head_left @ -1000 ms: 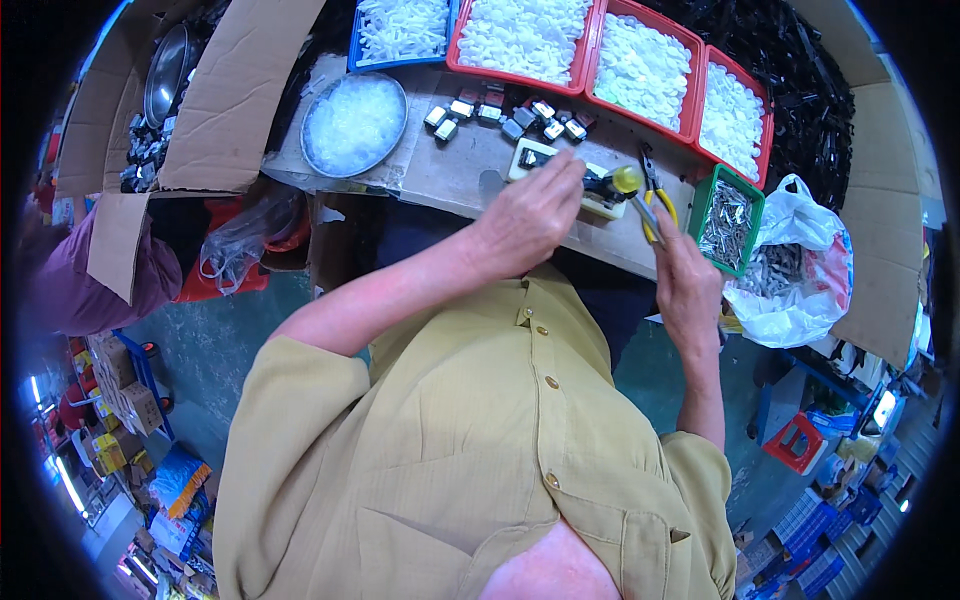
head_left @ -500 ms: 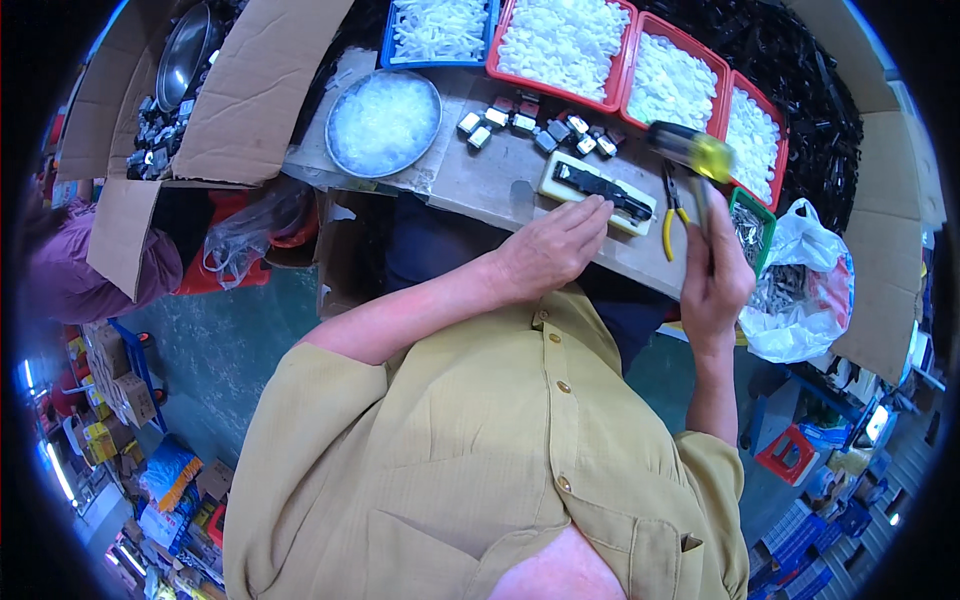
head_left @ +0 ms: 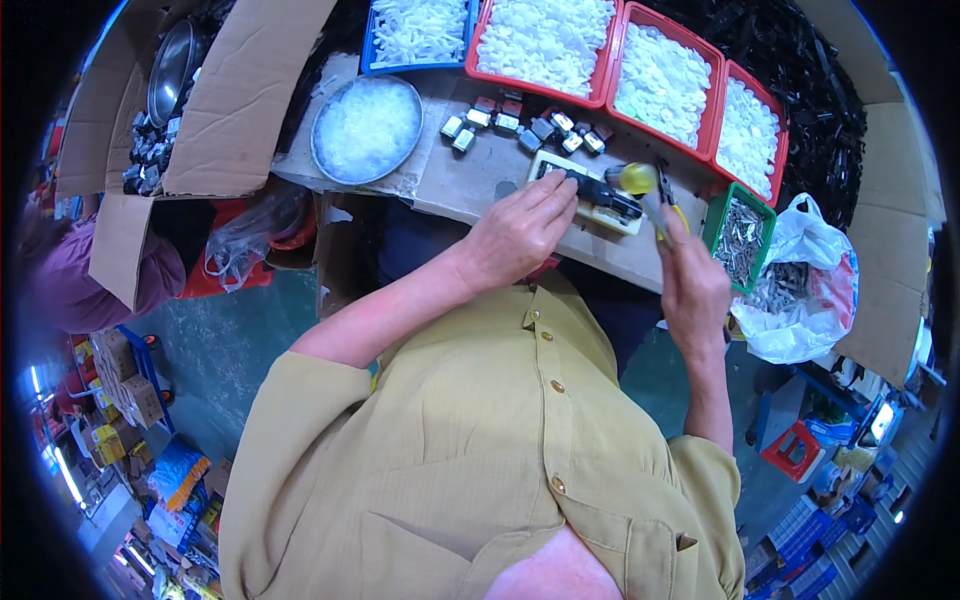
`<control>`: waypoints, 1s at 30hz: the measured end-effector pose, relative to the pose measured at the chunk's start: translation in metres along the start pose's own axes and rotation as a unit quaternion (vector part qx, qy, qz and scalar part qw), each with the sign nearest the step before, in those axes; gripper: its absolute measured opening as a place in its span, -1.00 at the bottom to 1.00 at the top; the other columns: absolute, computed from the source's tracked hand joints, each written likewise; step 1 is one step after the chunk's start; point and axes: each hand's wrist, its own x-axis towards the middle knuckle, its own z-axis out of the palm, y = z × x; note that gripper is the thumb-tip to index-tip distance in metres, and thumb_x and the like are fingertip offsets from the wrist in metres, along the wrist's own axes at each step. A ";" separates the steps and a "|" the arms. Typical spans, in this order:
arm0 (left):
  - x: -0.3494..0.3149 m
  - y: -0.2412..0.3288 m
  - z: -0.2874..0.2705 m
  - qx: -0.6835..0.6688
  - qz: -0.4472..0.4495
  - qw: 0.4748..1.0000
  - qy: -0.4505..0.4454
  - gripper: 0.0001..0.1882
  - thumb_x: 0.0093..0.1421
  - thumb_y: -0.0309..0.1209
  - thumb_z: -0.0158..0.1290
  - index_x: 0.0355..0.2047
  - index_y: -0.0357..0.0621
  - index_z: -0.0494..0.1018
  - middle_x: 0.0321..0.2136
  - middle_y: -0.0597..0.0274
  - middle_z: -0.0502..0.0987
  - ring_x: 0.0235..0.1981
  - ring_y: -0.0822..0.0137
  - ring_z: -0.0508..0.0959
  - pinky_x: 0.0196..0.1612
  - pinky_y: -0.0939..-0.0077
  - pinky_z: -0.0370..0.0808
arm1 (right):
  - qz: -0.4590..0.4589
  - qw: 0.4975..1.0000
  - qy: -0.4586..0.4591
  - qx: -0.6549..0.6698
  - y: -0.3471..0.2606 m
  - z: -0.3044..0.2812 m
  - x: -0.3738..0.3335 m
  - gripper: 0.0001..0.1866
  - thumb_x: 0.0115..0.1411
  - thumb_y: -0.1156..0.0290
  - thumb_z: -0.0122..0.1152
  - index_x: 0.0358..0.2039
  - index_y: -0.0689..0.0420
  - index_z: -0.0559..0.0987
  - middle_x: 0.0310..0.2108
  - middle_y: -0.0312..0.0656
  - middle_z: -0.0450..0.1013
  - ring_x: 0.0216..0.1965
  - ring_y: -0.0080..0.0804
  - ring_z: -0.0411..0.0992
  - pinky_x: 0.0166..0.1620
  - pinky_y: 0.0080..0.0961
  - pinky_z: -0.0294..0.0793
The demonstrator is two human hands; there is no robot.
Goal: The person assembles small lock mechanisms at a workbench. They repeatedly pick up metal pins and white plastic components, insert them into a jig, and use a hammer and pliers to secure the parts. Finished units are placed on the table while new components are drawn from trays and a plastic bag.
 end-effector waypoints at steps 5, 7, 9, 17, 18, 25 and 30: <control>0.003 0.000 0.002 0.010 0.004 1.000 -0.006 -0.56 -0.05 -0.60 0.03 -0.09 -0.43 0.49 -0.01 -0.13 0.50 0.08 -0.04 0.51 0.11 0.21 0.49 | 0.017 1.000 0.012 0.023 0.005 0.010 0.005 -0.48 0.20 0.56 0.20 0.20 0.11 0.42 -0.24 0.04 0.55 -0.42 -0.01 0.53 -0.37 -0.20 0.49; 0.005 0.000 0.004 0.021 0.002 1.000 -0.008 -0.56 -0.05 -0.60 0.03 -0.09 -0.43 0.50 -0.02 -0.13 0.51 0.07 -0.04 0.51 0.10 0.21 0.49 | 0.048 0.996 -0.068 0.024 0.009 0.016 0.005 -0.50 0.19 0.61 0.19 0.17 0.15 0.43 -0.25 0.03 0.55 -0.38 0.00 0.55 -0.36 -0.24 0.50; 0.009 -0.001 0.003 0.020 0.011 1.000 -0.004 -0.56 -0.05 -0.60 0.04 -0.09 -0.42 0.50 -0.04 -0.12 0.52 0.06 -0.04 0.52 0.09 0.22 0.50 | -0.001 0.998 0.039 0.045 0.002 0.004 0.012 -0.50 0.18 0.60 0.21 0.17 0.15 0.44 -0.34 0.00 0.52 -0.41 -0.02 0.53 -0.36 -0.22 0.49; 0.013 -0.003 0.008 0.000 0.010 1.000 0.008 -0.61 -0.03 -0.61 0.06 -0.12 -0.42 0.52 -0.08 -0.08 0.55 0.03 -0.01 0.55 0.06 0.22 0.52 | -0.032 0.999 -0.019 -0.034 0.002 -0.001 -0.011 -0.50 0.13 0.58 0.26 0.13 0.18 0.49 -0.58 -0.18 0.32 -0.58 -0.27 0.37 -0.48 -0.30 0.28; 0.013 -0.005 0.006 -0.005 0.013 1.000 0.007 -0.61 -0.03 -0.61 0.07 -0.13 -0.42 0.53 -0.09 -0.08 0.56 0.02 0.00 0.55 0.06 0.22 0.52 | -0.026 0.999 0.001 -0.035 -0.001 -0.006 -0.012 -0.50 0.14 0.57 0.25 0.14 0.16 0.48 -0.59 -0.19 0.30 -0.58 -0.27 0.37 -0.47 -0.30 0.28; 0.020 -0.004 0.004 -0.016 0.011 1.000 -0.009 -0.64 -0.02 -0.62 0.14 -0.14 -0.39 0.53 -0.13 -0.06 0.56 -0.02 0.02 0.55 0.02 0.24 0.53 | 0.042 0.995 -0.025 0.086 0.027 -0.002 -0.023 -0.62 0.16 0.55 0.24 0.03 0.17 0.54 -0.36 0.02 0.54 -0.43 -0.12 0.52 -0.38 -0.30 0.46; 0.040 0.002 0.008 -0.023 -0.019 0.999 -0.019 -0.63 0.05 -0.53 0.20 -0.09 -0.34 0.48 -0.15 0.00 0.53 0.00 0.02 0.51 0.06 0.20 0.46 | 0.185 0.970 0.064 0.142 0.080 -0.040 0.009 -0.76 0.24 0.48 0.20 -0.10 0.27 0.56 -0.41 -0.10 0.48 -0.44 -0.36 0.45 -0.33 -0.41 0.41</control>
